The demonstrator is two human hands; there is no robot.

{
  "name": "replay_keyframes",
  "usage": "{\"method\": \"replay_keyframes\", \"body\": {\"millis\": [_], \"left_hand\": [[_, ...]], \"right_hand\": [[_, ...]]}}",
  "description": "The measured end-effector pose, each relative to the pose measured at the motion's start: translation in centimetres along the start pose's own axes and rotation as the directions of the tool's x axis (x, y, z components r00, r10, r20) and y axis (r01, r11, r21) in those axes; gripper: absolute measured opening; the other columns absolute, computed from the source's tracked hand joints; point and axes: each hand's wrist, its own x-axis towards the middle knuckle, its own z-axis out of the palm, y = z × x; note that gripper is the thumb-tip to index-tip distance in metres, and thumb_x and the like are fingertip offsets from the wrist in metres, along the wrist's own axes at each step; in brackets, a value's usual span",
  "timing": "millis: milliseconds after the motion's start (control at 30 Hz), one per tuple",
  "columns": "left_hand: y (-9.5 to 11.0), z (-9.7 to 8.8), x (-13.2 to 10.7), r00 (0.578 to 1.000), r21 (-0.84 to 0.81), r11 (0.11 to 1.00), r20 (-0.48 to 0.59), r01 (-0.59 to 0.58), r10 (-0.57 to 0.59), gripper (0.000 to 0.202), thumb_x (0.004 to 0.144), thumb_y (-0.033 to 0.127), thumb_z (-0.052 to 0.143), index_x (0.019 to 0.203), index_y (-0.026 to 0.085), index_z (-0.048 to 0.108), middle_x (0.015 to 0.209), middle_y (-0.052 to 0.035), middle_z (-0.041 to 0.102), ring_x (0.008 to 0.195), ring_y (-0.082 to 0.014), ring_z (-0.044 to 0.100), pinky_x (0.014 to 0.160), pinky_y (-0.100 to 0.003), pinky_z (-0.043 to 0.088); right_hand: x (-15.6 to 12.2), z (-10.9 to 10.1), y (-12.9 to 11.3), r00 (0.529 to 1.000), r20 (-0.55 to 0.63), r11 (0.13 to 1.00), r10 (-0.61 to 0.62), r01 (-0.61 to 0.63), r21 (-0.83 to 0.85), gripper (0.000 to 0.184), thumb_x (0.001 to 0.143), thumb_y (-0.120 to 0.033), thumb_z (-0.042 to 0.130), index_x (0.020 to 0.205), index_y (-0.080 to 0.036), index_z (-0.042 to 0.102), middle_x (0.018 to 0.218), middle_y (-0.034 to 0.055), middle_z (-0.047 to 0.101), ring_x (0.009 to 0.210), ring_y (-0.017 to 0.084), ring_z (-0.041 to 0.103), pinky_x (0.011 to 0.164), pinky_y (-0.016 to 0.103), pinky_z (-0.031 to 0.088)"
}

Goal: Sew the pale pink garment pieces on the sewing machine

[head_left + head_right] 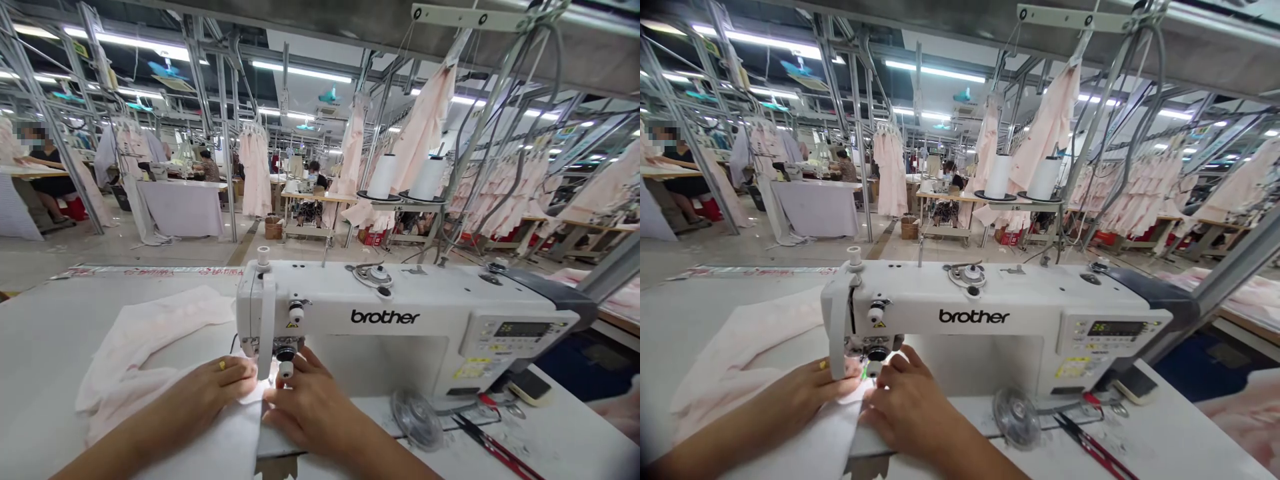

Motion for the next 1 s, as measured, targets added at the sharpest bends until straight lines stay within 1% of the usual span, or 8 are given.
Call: {"method": "replay_keyframes", "body": {"millis": [100,200,300,500,700,800,867,1000], "left_hand": [[1.0,-0.8,0.1,0.999,-0.045,0.998,0.024,-0.034,0.035,0.032,0.099,0.015,0.047,0.125,0.028,0.061,0.119,-0.0033,0.069,0.114,-0.0190,0.062,0.103,-0.033,0.051],[1.5,-1.0,0.1,1.000,-0.112,0.994,0.013,-0.010,0.012,0.034,0.099,0.015,0.047,0.126,0.030,0.061,0.119,-0.0021,0.070,0.110,-0.0188,0.064,0.100,-0.033,0.053],[1.0,-0.5,-0.2,1.000,-0.127,0.992,0.016,0.023,-0.021,0.036,0.099,0.016,0.046,0.129,0.031,0.060,0.122,-0.0024,0.069,0.111,-0.0193,0.064,0.101,-0.034,0.052],[-0.8,0.9,-0.3,0.998,-0.089,0.994,-0.004,0.069,-0.070,0.040,0.098,0.017,0.046,0.135,0.030,0.055,0.123,-0.0053,0.068,0.113,-0.0198,0.063,0.103,-0.033,0.049],[-1.0,1.1,0.0,0.993,-0.088,0.989,0.023,0.120,-0.118,0.037,0.097,0.017,0.049,0.129,0.031,0.059,0.120,-0.0029,0.069,0.110,-0.0211,0.064,0.100,-0.034,0.050],[-1.2,1.5,-0.4,0.987,-0.056,0.987,0.060,0.150,-0.146,0.045,0.095,0.012,0.048,0.135,0.032,0.054,0.128,-0.0023,0.065,0.118,-0.0218,0.060,0.105,-0.036,0.047],[-1.4,1.7,-0.8,0.989,-0.052,0.988,0.055,0.142,-0.139,0.053,0.093,0.009,0.048,0.141,0.032,0.048,0.134,-0.0021,0.062,0.122,-0.0221,0.057,0.107,-0.037,0.045],[-0.8,1.7,-0.7,0.988,-0.020,0.989,0.056,0.147,-0.145,0.061,0.090,0.004,0.044,0.145,0.031,0.043,0.134,-0.0024,0.061,0.121,-0.0213,0.057,0.105,-0.036,0.046]], "right_hand": [[-0.2,0.5,-0.1,0.999,-0.008,0.999,-0.033,0.033,0.016,0.022,0.100,-0.043,0.048,0.104,-0.025,0.062,0.093,-0.0010,0.066,0.099,0.018,0.052,0.107,0.033,0.021],[-0.3,0.8,-0.3,0.999,0.003,0.999,-0.037,0.037,0.011,0.028,0.101,-0.048,0.046,0.096,-0.024,0.061,0.093,-0.0013,0.066,0.096,0.018,0.053,0.110,0.034,0.016],[-0.1,0.7,-0.4,0.999,0.032,1.000,-0.001,0.001,0.014,0.031,0.101,-0.050,0.044,0.096,-0.024,0.059,0.097,0.0003,0.066,0.101,0.019,0.053,0.111,0.034,0.015],[0.2,0.1,-0.1,0.993,0.088,0.996,0.083,-0.087,0.034,0.028,0.099,-0.050,0.048,0.101,-0.025,0.059,0.105,0.0025,0.063,0.107,0.020,0.051,0.108,0.035,0.022],[-0.1,0.5,0.3,0.997,0.036,0.993,0.073,-0.076,0.087,0.024,0.099,-0.046,0.048,0.095,-0.025,0.058,0.105,0.0008,0.062,0.108,0.018,0.050,0.110,0.033,0.018],[-0.2,0.7,0.5,0.998,0.014,0.994,0.058,-0.059,0.091,0.024,0.099,-0.046,0.049,0.097,-0.025,0.060,0.103,0.0002,0.063,0.106,0.018,0.051,0.111,0.033,0.017],[-0.1,0.6,0.7,0.999,-0.003,0.995,0.052,-0.052,0.081,0.023,0.099,-0.046,0.049,0.098,-0.026,0.061,0.101,-0.0003,0.064,0.105,0.018,0.051,0.111,0.033,0.017],[0.1,0.3,0.8,0.999,-0.024,0.999,0.034,-0.033,0.035,0.024,0.098,-0.045,0.051,0.094,-0.025,0.063,0.096,-0.0009,0.065,0.102,0.018,0.051,0.109,0.034,0.021]]}}
